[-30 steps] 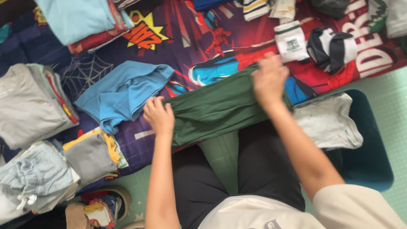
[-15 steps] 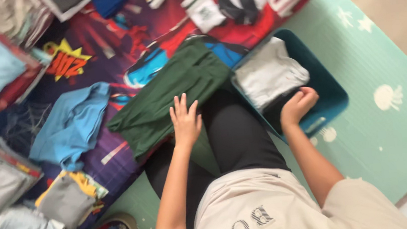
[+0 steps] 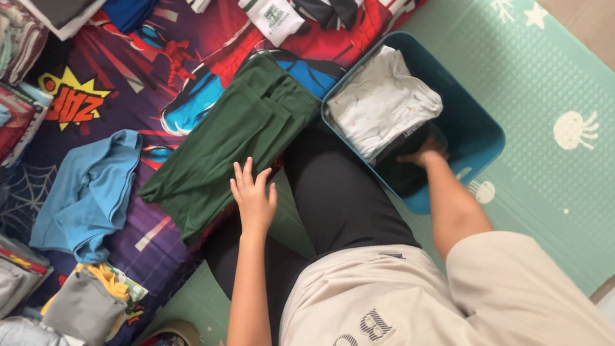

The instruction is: The person folds several items of clothing on a bed, including a green pair of shorts, a blue shirt, a grey t-shirt, a green t-shirt, and a pair of white shorts. The person also folds multiple pairs of socks and places them into a small container.

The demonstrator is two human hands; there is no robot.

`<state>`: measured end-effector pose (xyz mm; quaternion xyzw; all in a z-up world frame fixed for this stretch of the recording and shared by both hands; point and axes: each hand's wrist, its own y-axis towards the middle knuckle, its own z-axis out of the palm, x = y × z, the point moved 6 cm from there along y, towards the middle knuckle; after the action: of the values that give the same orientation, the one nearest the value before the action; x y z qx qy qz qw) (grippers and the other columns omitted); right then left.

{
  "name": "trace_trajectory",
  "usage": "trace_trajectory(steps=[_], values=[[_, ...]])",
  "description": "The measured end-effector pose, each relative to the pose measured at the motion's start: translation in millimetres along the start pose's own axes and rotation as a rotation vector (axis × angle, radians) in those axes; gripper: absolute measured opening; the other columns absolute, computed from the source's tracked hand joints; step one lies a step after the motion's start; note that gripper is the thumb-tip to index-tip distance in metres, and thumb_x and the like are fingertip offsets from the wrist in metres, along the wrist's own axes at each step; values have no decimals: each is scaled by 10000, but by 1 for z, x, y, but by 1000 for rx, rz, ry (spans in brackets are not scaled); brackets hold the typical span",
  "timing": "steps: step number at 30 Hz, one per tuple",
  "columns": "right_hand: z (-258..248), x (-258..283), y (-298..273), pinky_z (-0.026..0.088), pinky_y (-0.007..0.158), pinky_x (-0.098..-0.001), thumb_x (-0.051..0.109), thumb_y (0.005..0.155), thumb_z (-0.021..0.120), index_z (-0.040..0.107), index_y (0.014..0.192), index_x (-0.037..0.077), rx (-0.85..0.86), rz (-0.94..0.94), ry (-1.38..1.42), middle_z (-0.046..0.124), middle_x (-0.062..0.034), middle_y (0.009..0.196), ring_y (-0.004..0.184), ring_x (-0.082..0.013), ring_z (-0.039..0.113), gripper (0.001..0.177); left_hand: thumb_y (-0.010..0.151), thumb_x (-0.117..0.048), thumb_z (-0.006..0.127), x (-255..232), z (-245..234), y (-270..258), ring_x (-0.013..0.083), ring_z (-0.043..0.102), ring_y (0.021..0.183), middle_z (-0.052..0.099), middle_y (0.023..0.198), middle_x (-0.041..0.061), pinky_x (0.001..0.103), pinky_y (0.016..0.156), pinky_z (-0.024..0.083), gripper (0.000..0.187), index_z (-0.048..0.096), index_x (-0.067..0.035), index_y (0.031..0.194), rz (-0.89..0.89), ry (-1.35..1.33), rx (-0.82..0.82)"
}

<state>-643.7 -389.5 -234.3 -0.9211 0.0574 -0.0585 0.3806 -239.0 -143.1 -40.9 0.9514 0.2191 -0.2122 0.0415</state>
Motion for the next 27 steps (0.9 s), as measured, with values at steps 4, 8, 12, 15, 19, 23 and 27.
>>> trace_trajectory(steps=[4,8,12,15,19,23,27], values=[[8,12,-4,458,1102,-375,489,472,977,470,1494,7,141,-220,319,577,-194,1473,1358,-328,557,1238,891,-155,726,-3,-3,-4,429,232,1538,393,1586,152,654,1197,222,345,675,-143,1232,10,-14,-21],[-26,10,-12,518,1020,-387,556,618,907,768,1232,43,289,-114,-124,734,-194,1289,1195,-321,704,813,874,-137,729,-15,-13,1,410,248,1535,421,1561,133,633,1195,248,328,689,-151,1199,33,-29,-40],[-106,12,-80,566,928,-398,542,624,901,799,1117,54,221,-155,-373,782,-144,1155,1062,-320,751,701,857,-126,732,-31,-23,2,392,394,1451,506,1491,115,539,1110,378,302,708,-152,1157,41,-135,-99],[-163,44,-147,577,892,-378,549,662,870,821,1065,67,209,-327,-299,801,-155,1055,984,-301,764,630,843,-179,772,-48,-19,1,342,533,1322,588,1379,72,476,1080,435,293,728,-157,1132,70,-283,-95],[-197,126,-223,569,819,-348,291,753,821,735,1154,23,401,-634,519,785,-102,1044,924,-189,713,490,886,-326,786,-74,16,-2,303,520,1359,540,1444,67,435,1143,407,535,587,-117,1337,60,-775,233],[-163,213,-249,561,824,-331,190,884,736,645,1295,3,643,-662,984,721,-65,1141,966,-155,687,461,941,-435,695,-85,39,-9,242,426,1466,415,1595,49,429,1189,356,783,344,-119,1566,-216,-1705,403],[-115,280,-265,554,905,-324,145,904,705,556,1352,30,792,-720,1065,681,-58,1222,1065,-150,662,486,979,-452,720,-40,7,-12,309,516,1380,512,1516,183,443,1140,430,747,474,8,1514,-369,-2449,85]])
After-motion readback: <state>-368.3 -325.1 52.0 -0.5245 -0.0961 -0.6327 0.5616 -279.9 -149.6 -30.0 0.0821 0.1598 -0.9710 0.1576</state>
